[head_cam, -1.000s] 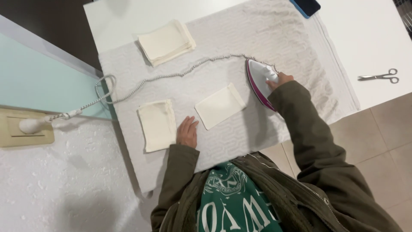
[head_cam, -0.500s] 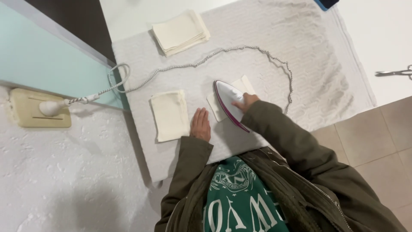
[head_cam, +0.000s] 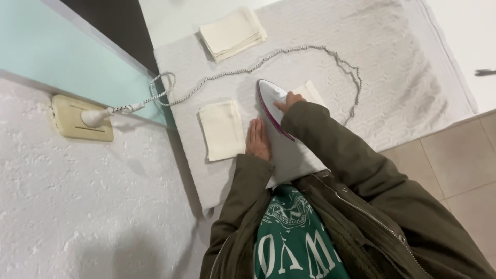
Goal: The person irons a small white cloth on a white towel using a pink and white iron. They smooth the fabric with their left hand while moving the iron back and forth with their right hand. The person flips the cloth over to iron the other side and then folds it.
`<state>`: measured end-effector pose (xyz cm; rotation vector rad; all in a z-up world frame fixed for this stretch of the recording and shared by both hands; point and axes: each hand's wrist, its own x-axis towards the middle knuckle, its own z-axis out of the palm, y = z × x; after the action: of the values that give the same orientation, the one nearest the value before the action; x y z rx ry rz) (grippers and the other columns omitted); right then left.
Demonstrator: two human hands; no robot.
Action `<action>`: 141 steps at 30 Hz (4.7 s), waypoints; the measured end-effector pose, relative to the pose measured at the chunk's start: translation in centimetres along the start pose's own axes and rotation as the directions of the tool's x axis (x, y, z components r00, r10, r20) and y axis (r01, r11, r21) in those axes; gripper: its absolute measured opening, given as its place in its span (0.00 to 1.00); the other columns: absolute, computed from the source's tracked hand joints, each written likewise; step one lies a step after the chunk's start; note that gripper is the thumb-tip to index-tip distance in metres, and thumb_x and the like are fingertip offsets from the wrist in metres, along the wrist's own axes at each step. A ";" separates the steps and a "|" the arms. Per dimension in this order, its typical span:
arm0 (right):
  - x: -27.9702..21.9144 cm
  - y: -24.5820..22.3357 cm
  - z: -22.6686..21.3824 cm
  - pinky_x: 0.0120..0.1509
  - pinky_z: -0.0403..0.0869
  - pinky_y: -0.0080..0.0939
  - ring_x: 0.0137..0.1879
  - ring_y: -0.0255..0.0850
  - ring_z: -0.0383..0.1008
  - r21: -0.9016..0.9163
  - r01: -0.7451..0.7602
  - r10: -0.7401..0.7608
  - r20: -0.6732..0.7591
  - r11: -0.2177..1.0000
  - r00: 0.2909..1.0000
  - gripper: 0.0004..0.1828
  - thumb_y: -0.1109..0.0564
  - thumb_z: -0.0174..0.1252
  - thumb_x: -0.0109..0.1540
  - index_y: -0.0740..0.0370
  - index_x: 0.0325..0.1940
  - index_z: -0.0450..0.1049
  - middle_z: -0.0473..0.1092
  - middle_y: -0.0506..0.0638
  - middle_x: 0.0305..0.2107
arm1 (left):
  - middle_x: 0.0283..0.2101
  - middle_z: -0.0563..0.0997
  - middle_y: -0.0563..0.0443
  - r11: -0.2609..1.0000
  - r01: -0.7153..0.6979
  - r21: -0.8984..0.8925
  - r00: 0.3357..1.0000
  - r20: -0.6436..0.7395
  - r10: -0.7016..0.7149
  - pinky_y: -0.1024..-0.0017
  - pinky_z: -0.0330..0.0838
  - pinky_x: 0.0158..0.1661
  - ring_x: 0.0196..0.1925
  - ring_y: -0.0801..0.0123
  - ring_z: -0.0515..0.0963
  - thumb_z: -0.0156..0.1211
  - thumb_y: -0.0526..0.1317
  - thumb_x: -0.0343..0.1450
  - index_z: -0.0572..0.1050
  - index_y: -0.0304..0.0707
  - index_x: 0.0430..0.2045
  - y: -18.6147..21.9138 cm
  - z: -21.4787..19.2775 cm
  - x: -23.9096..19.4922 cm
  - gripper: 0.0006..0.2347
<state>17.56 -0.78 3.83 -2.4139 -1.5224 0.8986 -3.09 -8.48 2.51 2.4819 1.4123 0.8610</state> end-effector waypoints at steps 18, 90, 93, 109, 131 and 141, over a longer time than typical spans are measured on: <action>-1.9 -1.7 -0.9 0.55 0.78 0.55 0.50 0.60 0.80 -0.050 -0.103 0.107 0.069 0.993 0.992 0.36 0.31 0.62 0.61 0.66 0.54 0.73 0.76 0.68 0.43 | 0.72 0.62 0.33 0.999 -0.042 -0.001 0.998 -0.042 0.042 0.52 0.53 0.74 0.77 0.45 0.58 0.51 0.28 0.70 0.62 0.24 0.67 -2.3 4.5 -2.1 0.26; -2.8 -3.2 -3.3 0.53 0.77 0.57 0.52 0.62 0.77 0.008 -0.102 0.102 -0.036 0.995 0.994 0.35 0.30 0.60 0.63 0.68 0.50 0.75 0.75 0.71 0.45 | 0.71 0.64 0.32 0.997 -0.026 -0.066 0.997 -0.071 0.021 0.50 0.55 0.72 0.75 0.42 0.61 0.52 0.29 0.68 0.63 0.21 0.65 -1.1 2.3 -0.7 0.26; -2.8 -3.5 -3.7 0.53 0.79 0.56 0.52 0.60 0.79 0.021 -0.153 0.153 0.018 0.988 0.988 0.35 0.31 0.60 0.61 0.67 0.51 0.74 0.76 0.69 0.44 | 0.71 0.64 0.34 1.000 -0.030 -0.003 0.998 -0.064 0.030 0.51 0.57 0.72 0.75 0.44 0.62 0.52 0.27 0.66 0.64 0.23 0.65 -1.4 3.1 -1.3 0.27; -2.3 -1.3 -2.8 0.49 0.77 0.52 0.51 0.62 0.77 -0.391 0.130 -0.101 0.094 0.911 0.990 0.35 0.42 0.67 0.53 0.45 0.64 0.71 0.71 0.69 0.48 | 0.72 0.63 0.35 1.000 0.000 -0.020 1.000 -0.006 -0.001 0.53 0.53 0.73 0.76 0.46 0.59 0.52 0.29 0.68 0.61 0.24 0.67 -1.7 4.4 -2.6 0.28; -3.0 -2.2 -5.5 0.51 0.79 0.55 0.49 0.58 0.81 0.001 -0.208 0.208 0.052 0.978 0.977 0.34 0.34 0.58 0.65 0.69 0.54 0.74 0.77 0.68 0.43 | 0.74 0.59 0.34 0.999 0.004 -0.033 0.998 0.059 -0.002 0.54 0.50 0.74 0.78 0.47 0.56 0.49 0.29 0.67 0.59 0.22 0.68 -1.2 2.4 -1.6 0.29; -1.7 -0.8 -4.8 0.50 0.79 0.56 0.49 0.59 0.81 0.007 -0.217 0.217 0.018 0.976 0.976 0.36 0.31 0.61 0.62 0.69 0.51 0.74 0.76 0.69 0.43 | 0.73 0.60 0.32 0.999 -0.020 -0.041 0.999 0.034 0.021 0.53 0.50 0.74 0.77 0.46 0.56 0.51 0.30 0.67 0.60 0.21 0.67 -1.3 2.4 -1.2 0.29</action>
<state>19.10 -1.01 8.71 -2.6097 -1.2732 0.9654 -3.24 -8.47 -0.46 2.4731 1.3472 0.8382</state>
